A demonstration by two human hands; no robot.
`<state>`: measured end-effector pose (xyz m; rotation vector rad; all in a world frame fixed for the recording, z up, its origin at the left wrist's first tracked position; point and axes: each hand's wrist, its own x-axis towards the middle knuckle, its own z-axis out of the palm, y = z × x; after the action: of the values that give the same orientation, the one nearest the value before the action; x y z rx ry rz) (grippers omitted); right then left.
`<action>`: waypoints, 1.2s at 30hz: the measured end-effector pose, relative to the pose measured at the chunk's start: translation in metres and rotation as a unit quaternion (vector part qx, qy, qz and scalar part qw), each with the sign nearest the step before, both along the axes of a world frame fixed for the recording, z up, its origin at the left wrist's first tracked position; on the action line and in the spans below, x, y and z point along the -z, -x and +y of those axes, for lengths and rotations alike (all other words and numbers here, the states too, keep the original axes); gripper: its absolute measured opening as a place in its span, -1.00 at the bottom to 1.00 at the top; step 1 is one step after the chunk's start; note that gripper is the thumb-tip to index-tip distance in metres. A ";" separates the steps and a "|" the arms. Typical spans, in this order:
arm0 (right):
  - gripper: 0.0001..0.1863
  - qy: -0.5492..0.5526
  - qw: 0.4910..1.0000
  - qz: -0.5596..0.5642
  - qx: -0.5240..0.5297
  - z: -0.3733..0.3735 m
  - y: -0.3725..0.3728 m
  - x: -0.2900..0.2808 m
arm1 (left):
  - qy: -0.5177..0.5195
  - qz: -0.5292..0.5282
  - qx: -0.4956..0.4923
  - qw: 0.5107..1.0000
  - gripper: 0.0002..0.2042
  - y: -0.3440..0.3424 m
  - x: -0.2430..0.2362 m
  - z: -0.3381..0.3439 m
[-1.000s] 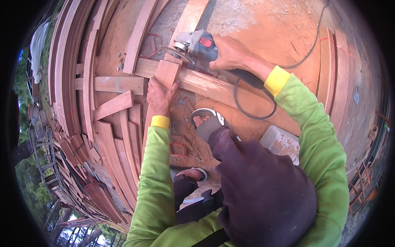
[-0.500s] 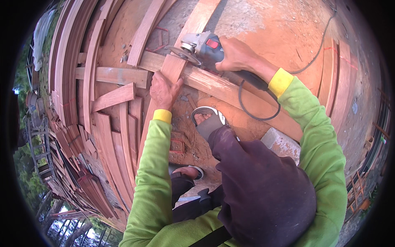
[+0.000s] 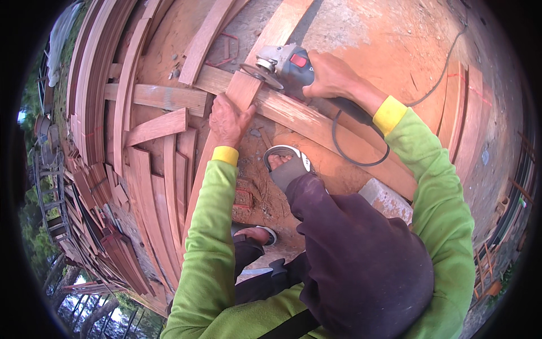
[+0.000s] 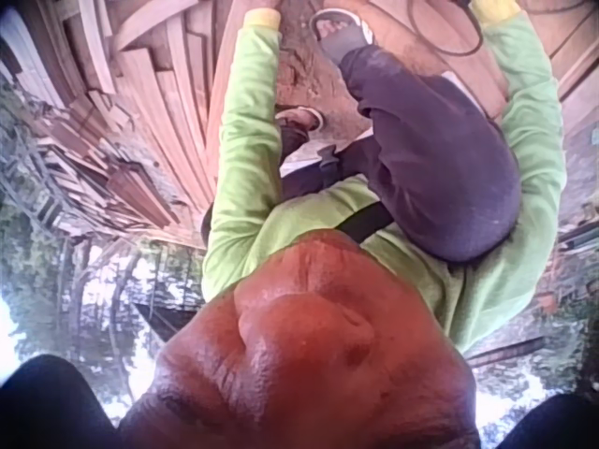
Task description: The person selects wooden planks from a pile, uses an angle grinder to cut them into smaller pieces, and then carries the cut pieces to a wooden structure under construction.
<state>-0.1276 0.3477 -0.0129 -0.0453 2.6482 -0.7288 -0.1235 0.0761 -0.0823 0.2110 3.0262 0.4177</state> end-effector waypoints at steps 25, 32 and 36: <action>-0.37 0.011 1.000 -0.001 -0.014 -0.008 0.020 0.008 | -0.021 -0.027 -0.008 0.999 -0.38 0.001 -0.009 0.001; -0.38 -0.024 0.999 -0.026 -0.027 -0.018 0.031 -0.001 | -0.025 -0.029 -0.010 0.999 -0.38 0.001 -0.010 0.000; -0.40 -0.020 0.999 -0.035 -0.023 -0.025 0.035 -0.004 | -0.022 -0.019 -0.008 1.000 -0.39 -0.001 -0.009 -0.002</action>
<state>-0.1622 0.3228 -0.0087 -0.0684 2.5853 -0.6507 -0.1228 0.0743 -0.0735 0.1784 2.9863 0.4851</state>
